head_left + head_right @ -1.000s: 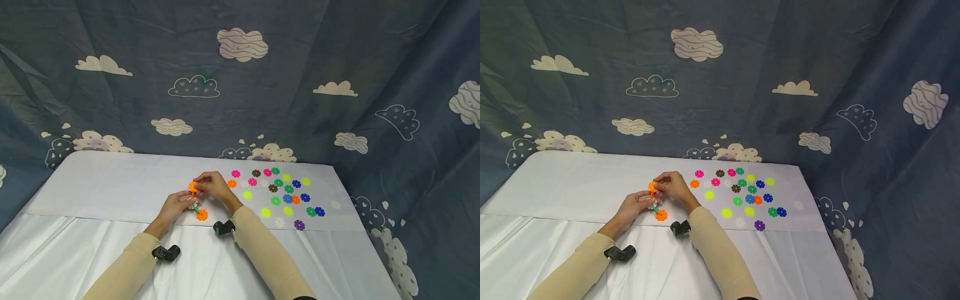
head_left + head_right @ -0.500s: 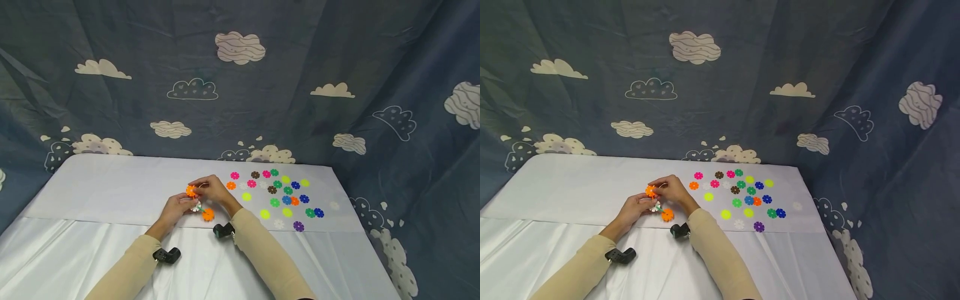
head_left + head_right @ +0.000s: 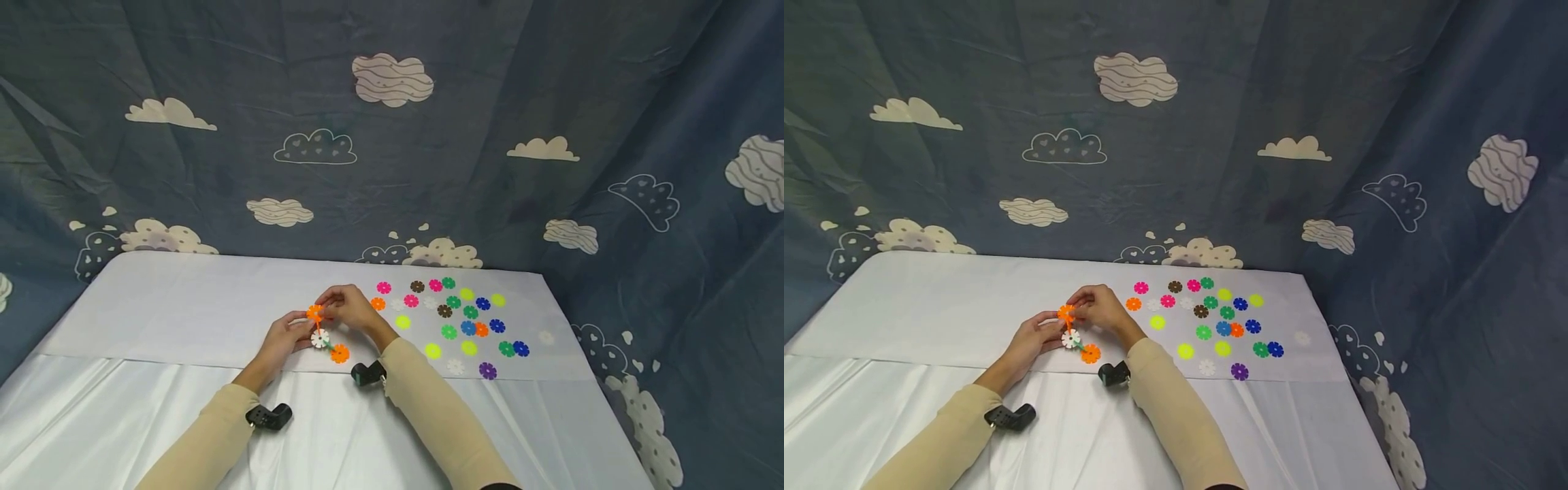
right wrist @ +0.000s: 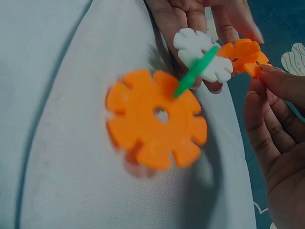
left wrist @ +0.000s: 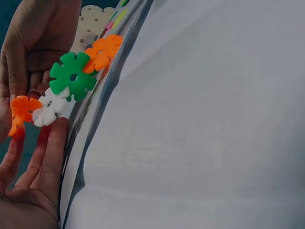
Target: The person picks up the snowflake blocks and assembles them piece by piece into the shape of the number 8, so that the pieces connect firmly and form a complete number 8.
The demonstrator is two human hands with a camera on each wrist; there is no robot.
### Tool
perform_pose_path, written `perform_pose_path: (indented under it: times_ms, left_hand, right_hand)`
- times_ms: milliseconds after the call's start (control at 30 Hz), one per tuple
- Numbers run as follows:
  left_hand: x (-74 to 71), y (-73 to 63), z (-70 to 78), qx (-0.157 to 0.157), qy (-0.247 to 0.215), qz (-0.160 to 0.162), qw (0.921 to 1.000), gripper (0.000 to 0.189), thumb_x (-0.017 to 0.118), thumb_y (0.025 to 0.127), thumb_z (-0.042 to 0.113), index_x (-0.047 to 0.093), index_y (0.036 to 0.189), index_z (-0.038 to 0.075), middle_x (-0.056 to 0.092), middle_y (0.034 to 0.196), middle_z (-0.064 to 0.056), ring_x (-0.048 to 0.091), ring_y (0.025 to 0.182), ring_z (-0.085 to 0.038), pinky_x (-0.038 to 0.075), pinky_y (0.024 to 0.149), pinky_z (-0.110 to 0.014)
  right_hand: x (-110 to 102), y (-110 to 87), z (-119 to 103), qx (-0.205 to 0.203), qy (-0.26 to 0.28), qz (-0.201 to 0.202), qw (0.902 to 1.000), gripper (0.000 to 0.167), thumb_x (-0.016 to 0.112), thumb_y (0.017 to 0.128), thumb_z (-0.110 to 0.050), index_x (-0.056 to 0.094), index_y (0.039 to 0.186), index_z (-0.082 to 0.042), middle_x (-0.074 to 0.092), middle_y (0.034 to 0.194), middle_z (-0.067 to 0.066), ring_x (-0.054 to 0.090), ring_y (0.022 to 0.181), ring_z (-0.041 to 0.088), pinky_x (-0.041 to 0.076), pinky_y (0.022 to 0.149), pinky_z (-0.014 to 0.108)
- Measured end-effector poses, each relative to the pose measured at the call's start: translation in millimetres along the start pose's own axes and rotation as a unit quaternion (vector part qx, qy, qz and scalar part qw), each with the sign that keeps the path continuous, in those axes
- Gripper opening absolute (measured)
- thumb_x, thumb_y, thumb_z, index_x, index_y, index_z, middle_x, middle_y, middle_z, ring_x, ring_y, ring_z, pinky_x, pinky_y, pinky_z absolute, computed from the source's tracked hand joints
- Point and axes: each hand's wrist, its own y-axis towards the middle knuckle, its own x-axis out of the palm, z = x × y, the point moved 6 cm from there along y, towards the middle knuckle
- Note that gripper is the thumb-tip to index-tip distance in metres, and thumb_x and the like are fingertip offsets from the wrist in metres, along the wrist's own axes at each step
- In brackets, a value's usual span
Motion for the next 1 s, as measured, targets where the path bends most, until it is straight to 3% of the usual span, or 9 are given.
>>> perform_pose_path:
  times_ms: [233,467,800,1000]
  left_hand:
    - [0.1,-0.3,-1.3,-0.003,-0.024,0.005,0.9997,0.026,0.048,0.101,0.008,0.045,0.122,-0.009,0.065,0.113,-0.02,0.063,0.082,-0.007,0.056,0.078,-0.024]
    - [-1.9,-0.8,-4.0,-0.004,-0.036,0.013,0.9993,0.025,0.048,0.1,0.005,0.044,0.12,-0.01,0.065,0.111,-0.02,0.063,0.082,-0.007,0.055,0.078,-0.024]
    - [-2.2,-0.3,-1.5,-0.018,-0.014,0.015,0.9996,0.031,0.049,0.1,0.007,0.045,0.127,-0.01,0.059,0.12,-0.025,0.063,0.085,-0.008,0.055,0.08,-0.023]
    - [-1.1,0.8,-2.1,-0.022,-0.024,0.009,0.9994,0.031,0.05,0.1,0.006,0.045,0.125,-0.01,0.061,0.116,-0.022,0.063,0.083,-0.008,0.055,0.079,-0.023]
  right_hand:
    - [1.3,-1.5,0.6,0.001,-0.039,-0.016,0.9991,0.016,0.064,0.087,0.005,0.071,0.101,0.003,0.068,0.086,0.009,0.057,0.064,0.012,0.051,0.06,0.022]
    - [-8.3,-11.5,2.9,0.013,-0.053,-0.014,0.9984,0.016,0.067,0.09,-0.005,0.071,0.104,0.001,0.067,0.087,0.011,0.061,0.07,0.034,0.054,0.062,0.035]
    - [-60.5,-44.3,26.4,0.038,-0.111,0.027,0.9928,0.014,0.069,0.088,-0.004,0.071,0.101,0.0,0.065,0.086,0.006,0.057,0.065,0.021,0.049,0.057,0.025]
    - [-96.5,-67.8,44.6,0.06,-0.147,0.071,0.9847,0.012,0.073,0.084,-0.005,0.073,0.096,-0.003,0.065,0.084,0.004,0.055,0.069,0.017,0.048,0.06,0.023]
